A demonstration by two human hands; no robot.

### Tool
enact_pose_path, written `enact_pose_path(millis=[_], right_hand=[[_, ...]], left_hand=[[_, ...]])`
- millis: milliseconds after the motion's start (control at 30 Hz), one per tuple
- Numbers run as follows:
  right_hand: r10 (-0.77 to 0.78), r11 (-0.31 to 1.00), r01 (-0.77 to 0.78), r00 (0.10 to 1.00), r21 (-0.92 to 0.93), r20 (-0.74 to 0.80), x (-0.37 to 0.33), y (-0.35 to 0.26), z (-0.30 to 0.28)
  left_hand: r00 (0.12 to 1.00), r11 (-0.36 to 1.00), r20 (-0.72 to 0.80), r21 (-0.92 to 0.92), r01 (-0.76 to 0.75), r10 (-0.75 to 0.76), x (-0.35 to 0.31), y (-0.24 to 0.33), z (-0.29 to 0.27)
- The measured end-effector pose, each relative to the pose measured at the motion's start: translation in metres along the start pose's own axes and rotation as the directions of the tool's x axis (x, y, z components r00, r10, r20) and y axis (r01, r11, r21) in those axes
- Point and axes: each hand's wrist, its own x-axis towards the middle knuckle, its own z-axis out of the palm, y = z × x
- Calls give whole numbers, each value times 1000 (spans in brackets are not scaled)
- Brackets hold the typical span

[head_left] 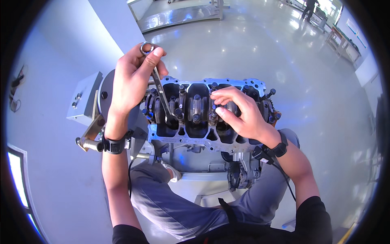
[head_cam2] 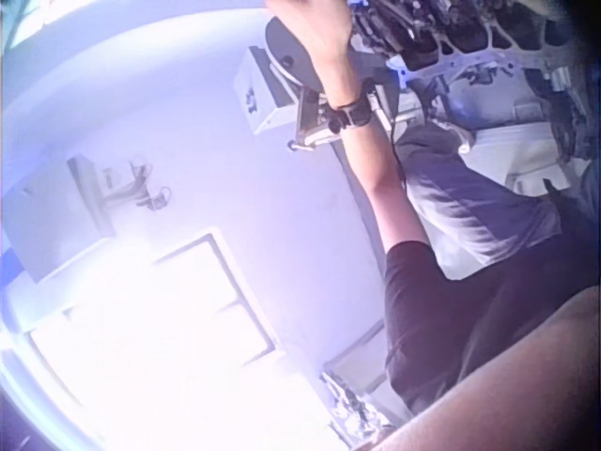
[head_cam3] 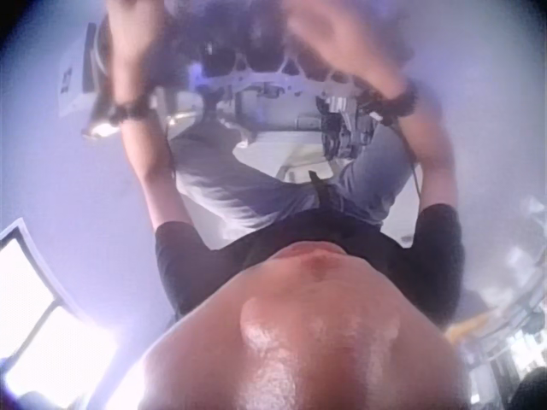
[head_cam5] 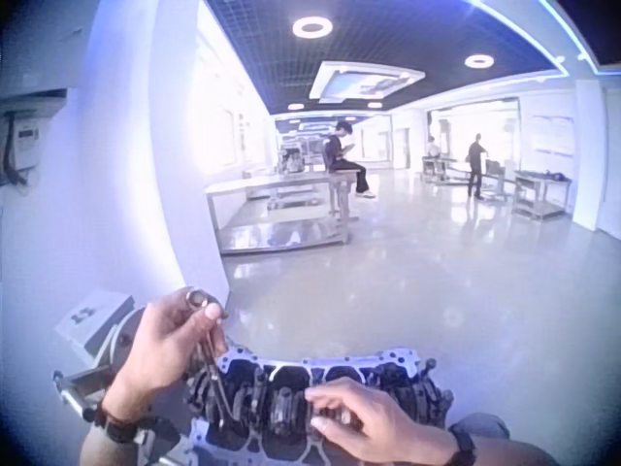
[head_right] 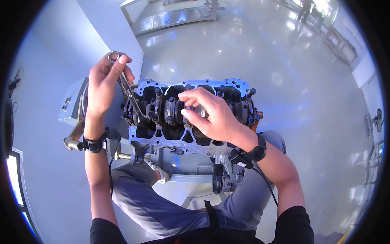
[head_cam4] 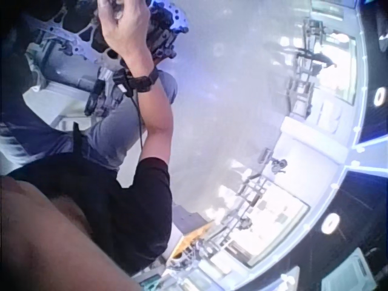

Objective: Use a wrench to tighten bolts on a crankshaft within an engine block mounted on a stand.

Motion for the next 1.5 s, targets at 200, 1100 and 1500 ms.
enact_pose_path(millis=[200, 1100, 1500], right_hand=[[83, 972, -115, 984, 203, 160, -10, -24, 6], [166, 819, -388, 866, 423, 473, -33, -49, 31], [677, 564, -608, 728, 559, 108, -14, -43, -1]], left_hand=[[965, 822, 53, -513, 249, -259, -3, 4, 22], [822, 818, 450, 574, 34, -350, -8, -45, 36], [785, 762, 548, 628, -159, -288, 11, -52, 28]])
